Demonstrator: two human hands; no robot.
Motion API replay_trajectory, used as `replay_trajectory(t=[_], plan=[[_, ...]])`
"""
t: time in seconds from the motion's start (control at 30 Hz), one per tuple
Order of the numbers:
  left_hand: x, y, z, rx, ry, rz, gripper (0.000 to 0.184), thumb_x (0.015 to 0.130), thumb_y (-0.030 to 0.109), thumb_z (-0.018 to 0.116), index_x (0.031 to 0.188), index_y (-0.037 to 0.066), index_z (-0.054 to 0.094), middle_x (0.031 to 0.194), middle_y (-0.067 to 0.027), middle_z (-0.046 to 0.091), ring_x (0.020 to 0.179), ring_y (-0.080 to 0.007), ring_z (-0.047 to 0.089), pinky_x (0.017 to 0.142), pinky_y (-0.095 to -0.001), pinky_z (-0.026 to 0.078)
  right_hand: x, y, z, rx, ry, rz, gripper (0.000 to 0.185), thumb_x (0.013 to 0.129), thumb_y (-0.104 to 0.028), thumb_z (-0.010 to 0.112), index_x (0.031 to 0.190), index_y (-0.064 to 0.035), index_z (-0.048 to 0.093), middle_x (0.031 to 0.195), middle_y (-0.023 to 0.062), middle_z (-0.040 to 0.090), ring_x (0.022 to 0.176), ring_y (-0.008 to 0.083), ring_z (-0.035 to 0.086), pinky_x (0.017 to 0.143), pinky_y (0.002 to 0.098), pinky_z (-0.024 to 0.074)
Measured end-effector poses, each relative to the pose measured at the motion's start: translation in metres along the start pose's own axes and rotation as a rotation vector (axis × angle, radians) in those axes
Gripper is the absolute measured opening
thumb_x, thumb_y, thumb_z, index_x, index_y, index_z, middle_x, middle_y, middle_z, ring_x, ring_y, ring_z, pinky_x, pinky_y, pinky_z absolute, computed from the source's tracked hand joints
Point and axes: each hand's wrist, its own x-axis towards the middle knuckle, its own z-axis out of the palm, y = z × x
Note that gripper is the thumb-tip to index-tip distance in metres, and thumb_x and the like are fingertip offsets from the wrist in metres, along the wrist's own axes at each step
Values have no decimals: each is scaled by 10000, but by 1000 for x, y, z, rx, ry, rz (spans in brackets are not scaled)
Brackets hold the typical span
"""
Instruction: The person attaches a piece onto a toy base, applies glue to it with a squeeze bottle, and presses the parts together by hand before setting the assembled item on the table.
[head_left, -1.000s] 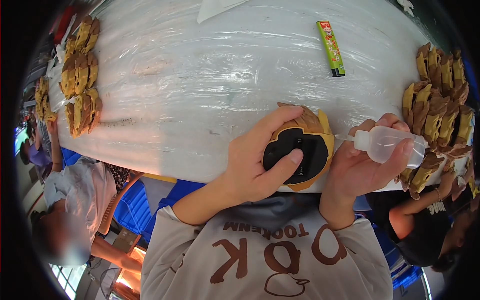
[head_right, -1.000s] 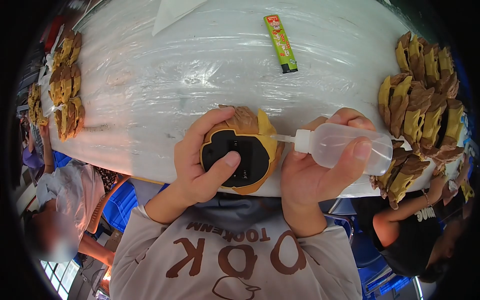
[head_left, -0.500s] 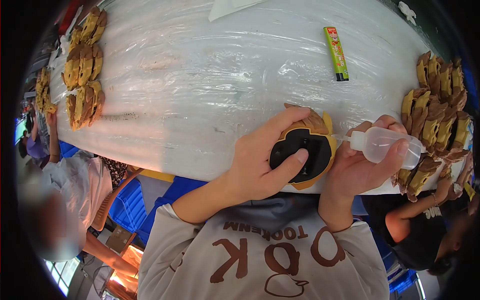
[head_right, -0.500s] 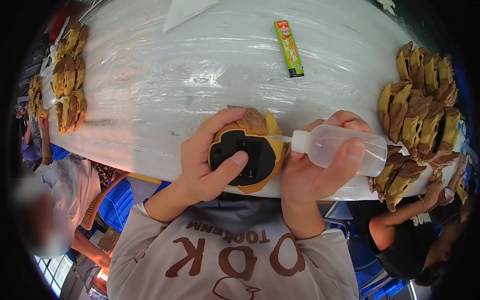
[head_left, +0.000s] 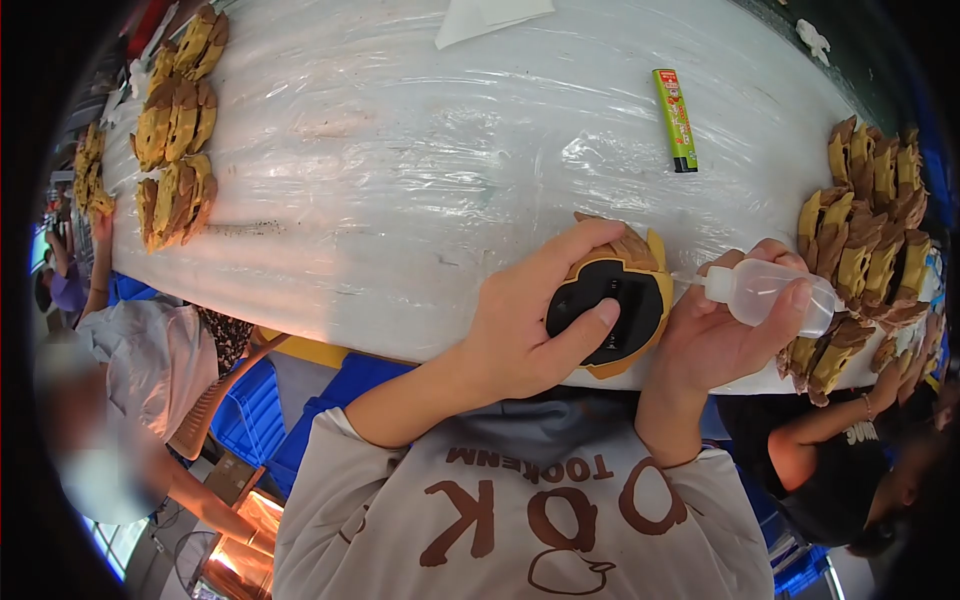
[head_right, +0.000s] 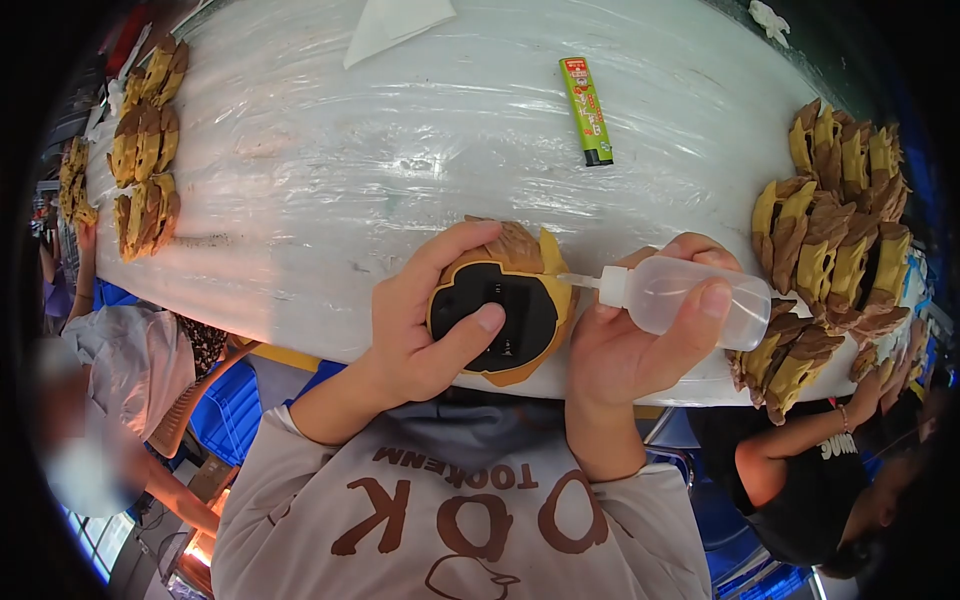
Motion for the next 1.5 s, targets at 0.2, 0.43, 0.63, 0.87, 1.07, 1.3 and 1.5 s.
replay_trajectory(t=[0.2, 0.43, 0.63, 0.87, 1.07, 1.3, 1.5], plan=[[0, -1, 0, -17, -1, -7, 453, 786, 70, 588, 1213, -3, 457, 1035, -167, 595, 912, -240, 613, 788, -288, 472, 3, 1, -4, -8, 17, 1, 285, 880, -318, 469, 912, -36, 437, 810, 70, 428, 476, 121, 457, 362, 208, 349], [0, 4, 0, -69, 10, -48, 457, 797, 50, 572, 1230, -8, 436, 1049, -113, 577, 945, -135, 545, 829, -253, 429, 17, -7, -7, 233, 54, 158, 302, 882, -303, 515, 997, -26, 474, 976, 121, 547, 724, 179, 572, 610, 284, 506], [-11, 16, -6, -255, 43, -150, 461, 819, 53, 570, 1251, 26, 410, 1097, -86, 538, 1006, -131, 507, 871, -258, 409, 40, -26, 2, -57, 24, 118, 318, 835, -165, 612, 1066, -15, 453, 1013, 123, 575, 873, 203, 570, 781, 314, 464], [-69, 33, -2, -360, -47, -271, 554, 824, 23, 579, 1309, 53, 313, 1170, -88, 468, 1067, -127, 460, 908, -262, 391, 109, 23, 20, -466, -229, -133, 486, 720, -94, 723, 1095, 9, 431, 1021, 102, 574, 915, 138, 529, 834, 254, 402], [-131, 31, 2, -370, -3, -402, 771, 732, 13, 688, 1340, 72, 218, 1190, -123, 454, 1100, -171, 460, 932, -276, 385, 117, 50, 24, -807, -388, -159, 533, 700, -149, 740, 1119, 31, 462, 1056, 120, 569, 885, 145, 548, 770, 267, 451], [-165, 5, 13, -291, -100, -591, 683, 759, 38, 677, 1309, 40, 273, 1207, -111, 444, 1121, -161, 448, 944, -278, 377, 38, -16, -14, -684, -450, -48, 381, 792, -80, 637, 1112, 32, 463, 1002, 96, 552, 882, 147, 543, 810, 257, 436], [-142, -11, 26, -455, -160, -555, 629, 791, 74, 644, 1299, 21, 277, 1217, -126, 456, 1132, -174, 455, 937, -289, 378, -69, -83, -122, -657, -897, 474, 230, 796, -68, 600, 578, -19, 548, 527, 45, 541, 491, 72, 501, 442, 210, 377]])
